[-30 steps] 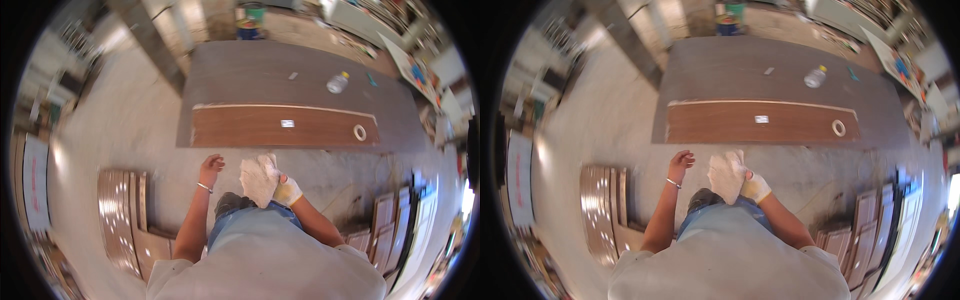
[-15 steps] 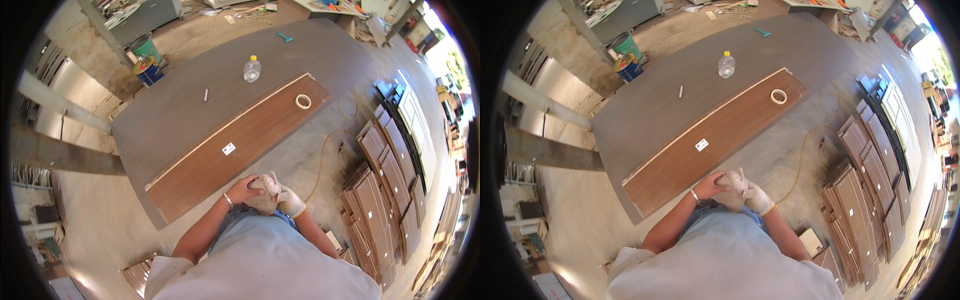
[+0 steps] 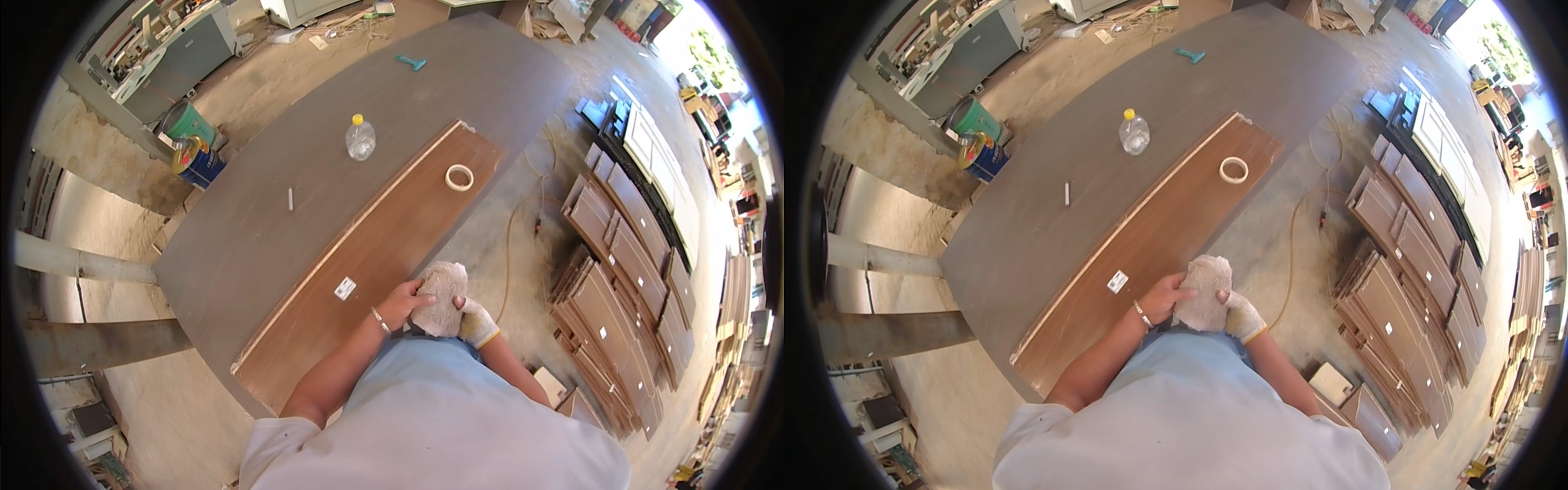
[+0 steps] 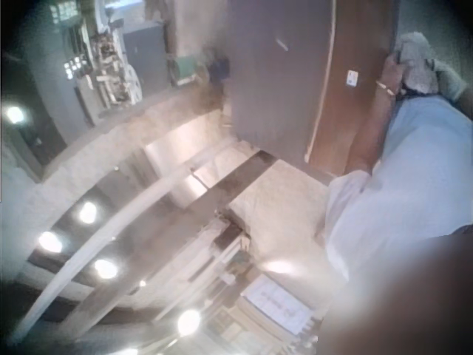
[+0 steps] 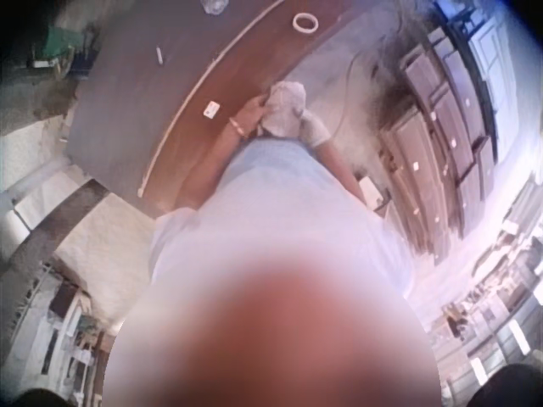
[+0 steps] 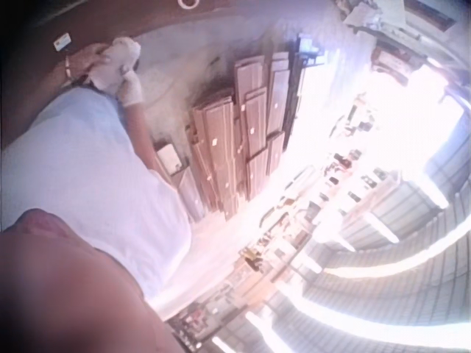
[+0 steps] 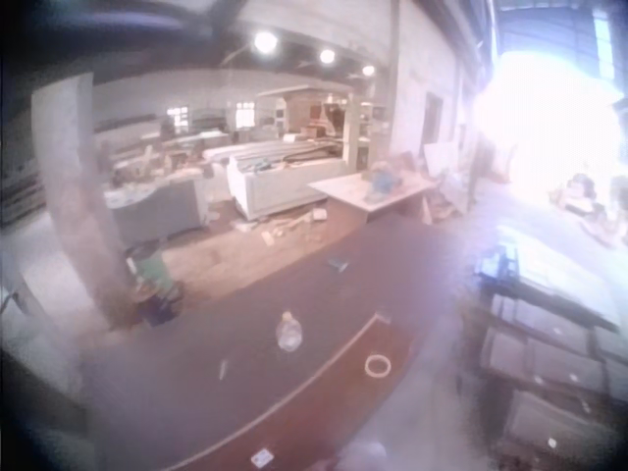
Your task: The person wipes the surface of flat wooden panels with a white cloth, then stacks them. They repeat this process for several panels, occasionally flipping them over to wipe the other side. The person also pours liquid from a plastic bottle onto the cloth and continues wiping.
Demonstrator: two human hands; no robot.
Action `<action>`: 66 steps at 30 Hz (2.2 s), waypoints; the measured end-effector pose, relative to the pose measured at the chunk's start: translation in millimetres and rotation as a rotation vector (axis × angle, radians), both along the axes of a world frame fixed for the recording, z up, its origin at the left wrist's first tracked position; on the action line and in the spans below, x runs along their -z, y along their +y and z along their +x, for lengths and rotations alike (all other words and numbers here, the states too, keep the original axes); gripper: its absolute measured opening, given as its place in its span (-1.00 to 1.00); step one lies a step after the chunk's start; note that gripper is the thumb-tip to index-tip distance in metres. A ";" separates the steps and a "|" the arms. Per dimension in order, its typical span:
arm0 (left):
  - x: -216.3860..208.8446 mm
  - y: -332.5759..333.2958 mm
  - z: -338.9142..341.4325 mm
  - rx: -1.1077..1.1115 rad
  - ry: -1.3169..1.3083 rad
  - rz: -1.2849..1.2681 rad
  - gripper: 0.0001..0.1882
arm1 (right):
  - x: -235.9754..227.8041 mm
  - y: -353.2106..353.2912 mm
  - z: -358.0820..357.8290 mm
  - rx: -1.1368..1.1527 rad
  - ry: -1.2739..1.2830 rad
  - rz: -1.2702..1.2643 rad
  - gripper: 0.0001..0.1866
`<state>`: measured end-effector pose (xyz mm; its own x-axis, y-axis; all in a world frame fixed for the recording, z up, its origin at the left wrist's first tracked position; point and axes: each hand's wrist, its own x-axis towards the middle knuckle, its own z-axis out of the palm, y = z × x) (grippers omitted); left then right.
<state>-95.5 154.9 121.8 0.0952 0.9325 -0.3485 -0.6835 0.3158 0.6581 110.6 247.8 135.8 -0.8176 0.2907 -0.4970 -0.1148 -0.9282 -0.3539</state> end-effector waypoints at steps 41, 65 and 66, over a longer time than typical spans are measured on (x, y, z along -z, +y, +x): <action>172.3 237.4 -107.6 -0.321 1.880 -0.477 -0.38 | 73.6 323.6 -29.8 -0.303 -0.383 0.221 -0.25; 182.1 107.3 -104.3 -0.393 1.895 -0.587 -0.39 | 142.7 106.8 -118.0 -0.611 0.250 2.109 -0.67; 182.7 106.3 -104.0 -0.294 1.929 -0.581 -0.39 | 154.6 89.9 -120.0 -0.464 0.161 2.076 -0.76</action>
